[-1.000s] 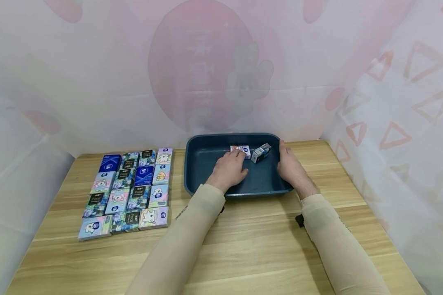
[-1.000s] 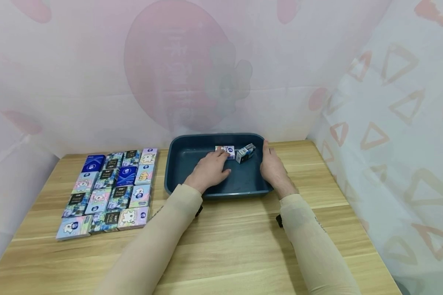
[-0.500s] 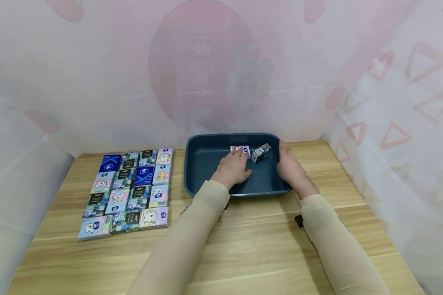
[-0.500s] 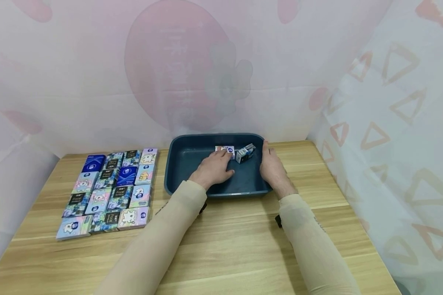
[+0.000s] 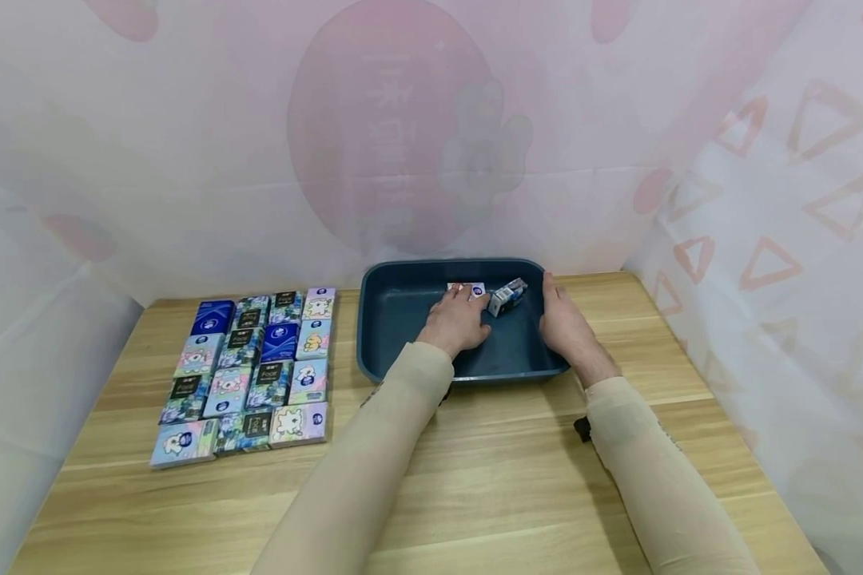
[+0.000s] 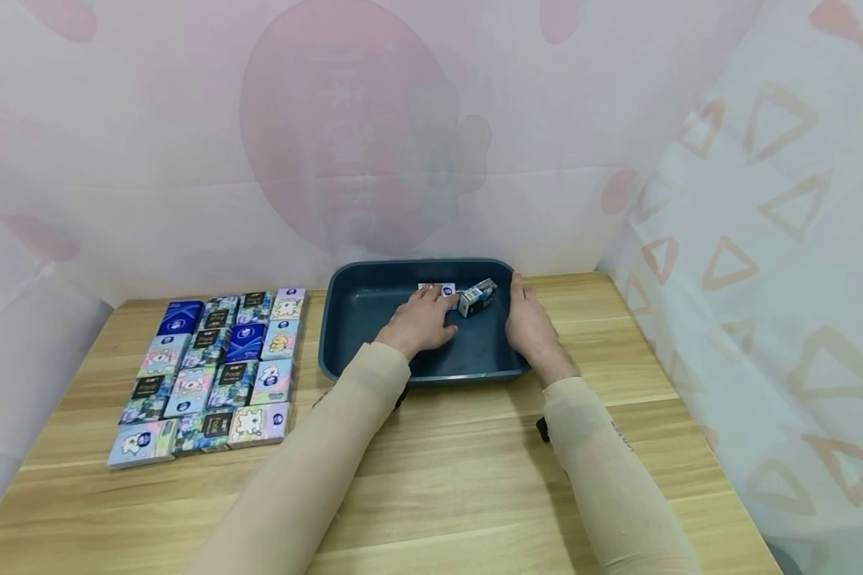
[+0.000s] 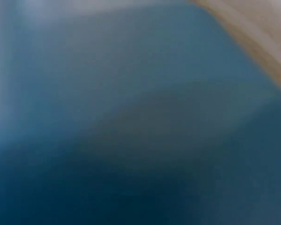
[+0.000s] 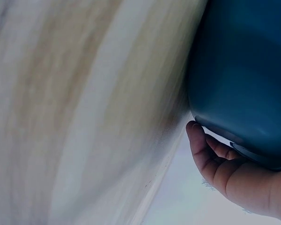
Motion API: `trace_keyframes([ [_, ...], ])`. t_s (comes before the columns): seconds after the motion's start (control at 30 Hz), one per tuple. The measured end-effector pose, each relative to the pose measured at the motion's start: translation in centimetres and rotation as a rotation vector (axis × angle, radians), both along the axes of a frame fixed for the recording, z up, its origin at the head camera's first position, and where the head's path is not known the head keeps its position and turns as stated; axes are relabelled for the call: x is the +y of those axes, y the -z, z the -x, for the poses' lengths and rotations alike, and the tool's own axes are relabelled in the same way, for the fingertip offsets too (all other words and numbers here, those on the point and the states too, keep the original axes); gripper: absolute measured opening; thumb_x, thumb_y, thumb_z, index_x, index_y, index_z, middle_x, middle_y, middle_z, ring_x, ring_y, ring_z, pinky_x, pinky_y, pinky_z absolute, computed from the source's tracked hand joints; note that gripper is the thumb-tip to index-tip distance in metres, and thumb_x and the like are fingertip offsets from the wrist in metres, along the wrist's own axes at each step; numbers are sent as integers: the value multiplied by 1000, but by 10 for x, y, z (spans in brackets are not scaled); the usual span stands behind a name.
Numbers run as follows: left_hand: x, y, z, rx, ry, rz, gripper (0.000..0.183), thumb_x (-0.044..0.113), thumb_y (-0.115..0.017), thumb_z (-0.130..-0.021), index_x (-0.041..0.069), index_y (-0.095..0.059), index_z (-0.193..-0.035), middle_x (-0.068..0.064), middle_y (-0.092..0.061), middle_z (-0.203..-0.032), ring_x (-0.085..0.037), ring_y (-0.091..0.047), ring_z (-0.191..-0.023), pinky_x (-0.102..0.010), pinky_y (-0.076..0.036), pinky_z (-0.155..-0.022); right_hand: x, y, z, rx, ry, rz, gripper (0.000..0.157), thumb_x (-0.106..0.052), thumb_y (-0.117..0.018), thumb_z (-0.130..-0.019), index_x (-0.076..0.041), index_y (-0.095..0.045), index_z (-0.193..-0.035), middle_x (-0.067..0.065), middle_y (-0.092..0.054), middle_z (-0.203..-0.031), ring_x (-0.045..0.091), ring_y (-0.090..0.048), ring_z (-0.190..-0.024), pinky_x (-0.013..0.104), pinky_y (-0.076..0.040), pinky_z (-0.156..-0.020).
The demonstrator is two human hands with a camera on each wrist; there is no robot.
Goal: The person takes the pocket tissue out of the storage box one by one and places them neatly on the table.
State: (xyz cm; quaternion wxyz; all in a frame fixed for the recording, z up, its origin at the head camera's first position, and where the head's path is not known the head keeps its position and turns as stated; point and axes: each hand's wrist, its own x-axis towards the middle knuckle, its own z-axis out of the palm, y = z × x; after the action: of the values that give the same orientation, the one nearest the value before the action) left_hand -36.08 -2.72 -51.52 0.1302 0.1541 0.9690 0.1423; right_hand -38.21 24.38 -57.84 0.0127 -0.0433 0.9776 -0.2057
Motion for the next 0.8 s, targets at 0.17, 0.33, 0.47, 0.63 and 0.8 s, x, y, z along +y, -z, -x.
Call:
trace_keyframes([
  [0.17,2,16,13,-14,11,12,74,48,-73,-115,39,-43,-183,-6,-24,-198,-38,-16,-187,-69,-38,-144,-21,-40,-25,-23,12,-10,89,0,-52,-109,-1,-10,-188,40,-50,-174,48,-65,-149,64,-59,-122],
  [0.33,2,13,10,-5,14,-6,69,43,-72,-116,35,-49,-180,-10,-30,-196,-41,-21,-185,-68,-44,-141,-37,-71,-43,-53,13,-7,88,4,-50,-110,1,-8,-187,44,-48,-172,55,-63,-148,67,-56,-125],
  [0.47,-1,-20,-15,24,1,-5,60,37,-70,-119,28,-56,-176,-13,-41,-190,-42,-35,-178,-61,-50,-138,-46,-86,-54,-70,16,10,84,3,-47,-112,4,-8,-186,45,-44,-175,56,-59,-154,67,-53,-129],
  [0.63,-5,-52,-40,92,7,63,54,37,-66,-122,25,-59,-174,-15,-50,-182,-44,-46,-169,-57,-59,-129,-54,-98,-63,-96,20,15,82,5,-42,-114,5,-2,-186,45,-37,-179,55,-55,-160,67,-50,-133],
  [0.8,-5,-47,-35,155,32,133,57,42,-68,-120,24,-59,-173,-11,-56,-178,-37,-54,-164,-56,-58,-130,-55,-99,-65,-95,20,11,82,5,-43,-115,5,-2,-186,45,-38,-179,55,-56,-159,68,-51,-132],
])
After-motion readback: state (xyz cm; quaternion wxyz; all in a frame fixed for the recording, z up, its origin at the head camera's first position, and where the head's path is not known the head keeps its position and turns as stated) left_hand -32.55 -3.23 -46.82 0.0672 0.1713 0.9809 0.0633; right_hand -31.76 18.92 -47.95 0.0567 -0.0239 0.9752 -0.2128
